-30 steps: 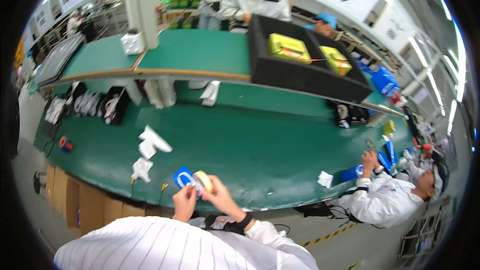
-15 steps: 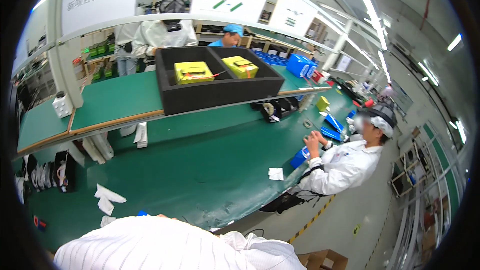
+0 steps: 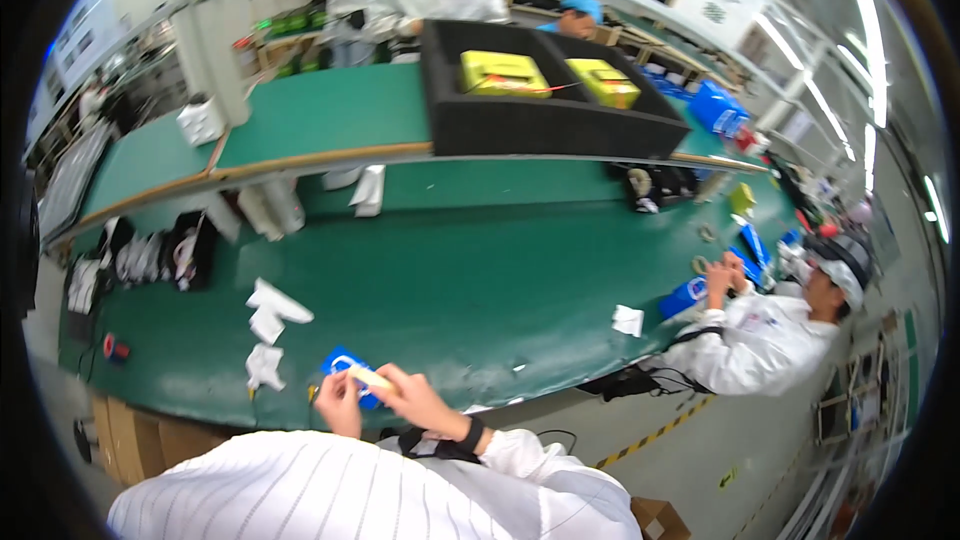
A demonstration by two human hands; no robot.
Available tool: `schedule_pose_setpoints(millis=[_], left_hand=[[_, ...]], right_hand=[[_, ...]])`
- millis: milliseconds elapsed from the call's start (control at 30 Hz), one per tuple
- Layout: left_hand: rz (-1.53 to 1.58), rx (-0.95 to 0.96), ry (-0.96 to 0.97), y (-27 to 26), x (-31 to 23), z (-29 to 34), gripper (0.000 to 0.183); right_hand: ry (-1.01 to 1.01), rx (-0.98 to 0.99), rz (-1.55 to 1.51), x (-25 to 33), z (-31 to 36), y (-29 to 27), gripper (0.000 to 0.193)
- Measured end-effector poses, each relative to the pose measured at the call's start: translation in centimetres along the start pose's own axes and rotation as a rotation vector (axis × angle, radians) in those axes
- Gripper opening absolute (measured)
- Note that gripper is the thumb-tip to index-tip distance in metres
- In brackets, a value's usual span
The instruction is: Applying tape to blue battery packs and placing them into cardboard boxes for shipping.
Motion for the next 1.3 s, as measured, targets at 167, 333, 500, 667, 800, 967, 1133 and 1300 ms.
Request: schedule_pose_setpoints(millis=[167, 333, 500, 667, 800, 967, 1133, 1300], left_hand=[[0.062, -0.004, -0.014, -0.5, -0.9, 0.0, 0.008], [0.163, 0.076, -0.037, -0.5, -1.3, 0.1, 0.01], [0.272, 0.138, -0.097, -0.3, -1.0, 0.4, 0.011], [0.323, 0.196, -0.09, 0.3, -0.9, 1.0, 0.012], [0.018, 0.231, 0.044, 0.9, -2.3, 1.0, 0.014], [-0.231, 0.284, 0.18, 1.7, -3.8, 0.0, 0.011], [-0.25, 0.3, 0.177, 0.2, -4.0, 0.0, 0.012], [-0.125, 0.271, 0.137, 0.2, -2.9, 1.2, 0.014]], right_hand=[[0.003, 0.04, 0.052, 0.2, 0.1, 0.6, 0.027], [0.129, 0.025, -0.006, -1.0, -0.5, 0.9, 0.027], [0.021, 0.0, 0.083, -1.7, -1.3, 0.9, 0.026], [-0.065, -0.016, 0.17, -1.1, -1.3, 1.2, 0.03], [-0.031, 0.005, 0.175, -1.2, -1.6, 1.3, 0.033], [-0.038, -0.013, 0.175, -1.5, -2.9, 0.6, 0.032], [-0.15, -0.015, 0.18, -2.6, -3.6, 2.2, 0.027], [-0.204, -0.096, 0.224, -3.2, -2.5, 1.9, 0.021]])
Point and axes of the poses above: each hand's wrist, its own z-axis away from the middle knuckle, its own y-axis out of the palm, x = y × z, the point moved 6 cm from there along -z, towards the middle knuckle, and after that the axes turned 8 degrees about x, right-handed, at the moved point
